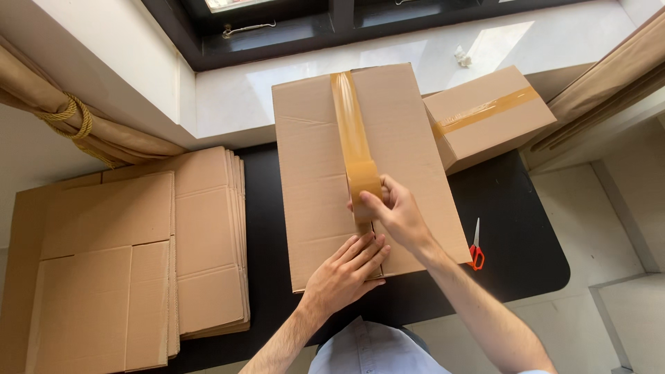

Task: The person picks up a flat cardboard piece from a stack, folds it into a box shape, and uses a roll of tape and scissors to secure the bottom flaps. Then the person flips the box over, folds the top flaps, and applies tape to seal the box.

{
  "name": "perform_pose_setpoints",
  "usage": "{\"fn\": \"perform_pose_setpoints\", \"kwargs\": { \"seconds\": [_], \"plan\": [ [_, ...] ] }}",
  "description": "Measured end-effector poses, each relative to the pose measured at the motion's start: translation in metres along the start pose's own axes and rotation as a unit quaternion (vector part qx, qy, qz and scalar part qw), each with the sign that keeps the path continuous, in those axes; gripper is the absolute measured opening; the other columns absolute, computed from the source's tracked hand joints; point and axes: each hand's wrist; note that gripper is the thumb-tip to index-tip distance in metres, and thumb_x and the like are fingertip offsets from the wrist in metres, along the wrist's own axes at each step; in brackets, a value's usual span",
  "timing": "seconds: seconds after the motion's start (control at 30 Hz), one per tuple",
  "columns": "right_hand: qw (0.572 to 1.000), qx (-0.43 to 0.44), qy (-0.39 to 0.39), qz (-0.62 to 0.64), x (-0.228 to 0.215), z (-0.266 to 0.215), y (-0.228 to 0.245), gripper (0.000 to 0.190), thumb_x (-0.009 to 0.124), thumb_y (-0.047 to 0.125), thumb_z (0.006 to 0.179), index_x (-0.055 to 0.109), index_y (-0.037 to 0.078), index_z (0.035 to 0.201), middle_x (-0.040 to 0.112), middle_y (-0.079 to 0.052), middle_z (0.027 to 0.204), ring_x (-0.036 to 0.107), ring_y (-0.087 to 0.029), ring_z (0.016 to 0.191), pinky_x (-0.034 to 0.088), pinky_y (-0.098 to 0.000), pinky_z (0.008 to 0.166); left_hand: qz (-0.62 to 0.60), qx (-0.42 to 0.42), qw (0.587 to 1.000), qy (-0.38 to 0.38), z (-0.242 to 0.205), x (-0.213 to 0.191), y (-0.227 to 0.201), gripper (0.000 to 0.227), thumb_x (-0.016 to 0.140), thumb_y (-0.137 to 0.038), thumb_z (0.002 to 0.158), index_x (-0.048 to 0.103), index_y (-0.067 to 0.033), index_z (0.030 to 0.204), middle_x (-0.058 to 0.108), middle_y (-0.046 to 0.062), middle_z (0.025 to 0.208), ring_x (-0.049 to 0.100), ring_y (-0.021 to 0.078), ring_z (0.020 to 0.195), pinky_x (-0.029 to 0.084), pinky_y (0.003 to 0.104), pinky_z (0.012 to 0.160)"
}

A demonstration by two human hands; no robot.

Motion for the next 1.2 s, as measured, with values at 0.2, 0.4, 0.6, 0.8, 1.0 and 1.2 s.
{"fn": "perform_pose_setpoints", "kwargs": {
  "seconds": [0.2,0.4,0.6,0.8,1.0,1.2],
  "plan": [
    [0.997,0.045,-0.028,-0.054,0.006,-0.032,0.003,0.030,0.066,0.022,0.094,0.060,0.001,0.114,0.081,-0.017,0.096,0.081,-0.021,0.091,0.067,-0.0291,0.077,-0.014,0.026,0.997,-0.070,0.004,0.005,0.014,0.057,0.074,-0.036,0.097,0.058,0.0003,0.139,0.064,0.017,0.138,0.057,0.0306,0.133,0.043,0.044,0.116],
    [0.999,0.025,-0.029,-0.017,0.001,-0.058,-0.015,0.025,0.073,0.008,0.091,0.059,0.002,0.111,0.072,-0.008,0.094,0.071,-0.013,0.085,0.059,-0.0243,0.074,-0.009,0.024,0.995,-0.102,0.009,-0.004,0.011,0.031,0.072,-0.031,0.100,0.069,-0.0016,0.109,0.071,0.007,0.104,0.067,0.0223,0.101,0.047,0.040,0.113],
    [0.994,0.052,-0.088,-0.048,0.004,-0.071,-0.010,0.027,0.072,0.024,0.093,0.064,0.002,0.107,0.073,-0.004,0.085,0.066,-0.008,0.074,0.056,-0.0218,0.062,0.011,-0.009,0.994,-0.108,0.008,-0.001,0.008,0.029,0.069,-0.035,0.100,0.069,-0.0055,0.105,0.073,0.006,0.114,0.068,0.0230,0.105,0.051,0.039,0.105],
    [0.992,0.059,-0.093,-0.069,0.007,-0.075,-0.001,0.036,0.068,0.029,0.092,0.064,0.001,0.113,0.078,-0.009,0.093,0.075,-0.014,0.079,0.065,-0.0241,0.068,0.057,-0.055,0.990,-0.116,0.006,0.002,0.003,0.032,0.073,-0.039,0.097,0.072,-0.0099,0.112,0.074,0.002,0.120,0.064,0.0225,0.124,0.047,0.041,0.109],
    [0.983,0.096,-0.106,-0.114,0.016,-0.082,0.013,0.039,0.071,0.032,0.088,0.066,0.003,0.114,0.079,-0.009,0.095,0.077,-0.014,0.082,0.066,-0.0233,0.068,0.065,-0.061,0.991,-0.104,0.004,0.004,0.002,0.025,0.067,-0.029,0.100,0.073,-0.0097,0.115,0.072,0.001,0.127,0.059,0.0247,0.131,0.045,0.042,0.112],
    [0.979,0.115,-0.163,-0.036,0.017,-0.109,-0.005,0.031,0.070,0.031,0.090,0.065,0.001,0.097,0.072,-0.011,0.070,0.079,-0.023,0.050,0.060,-0.0275,0.040,0.058,-0.087,0.988,-0.117,0.013,0.006,0.006,0.015,0.065,-0.025,0.100,0.073,-0.0133,0.105,0.074,-0.003,0.116,0.060,0.0241,0.130,0.044,0.042,0.112]
  ]
}}
Point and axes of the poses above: each hand's wrist, its own z-axis towards the middle knuckle, its own x-axis out of the palm, y = z × x
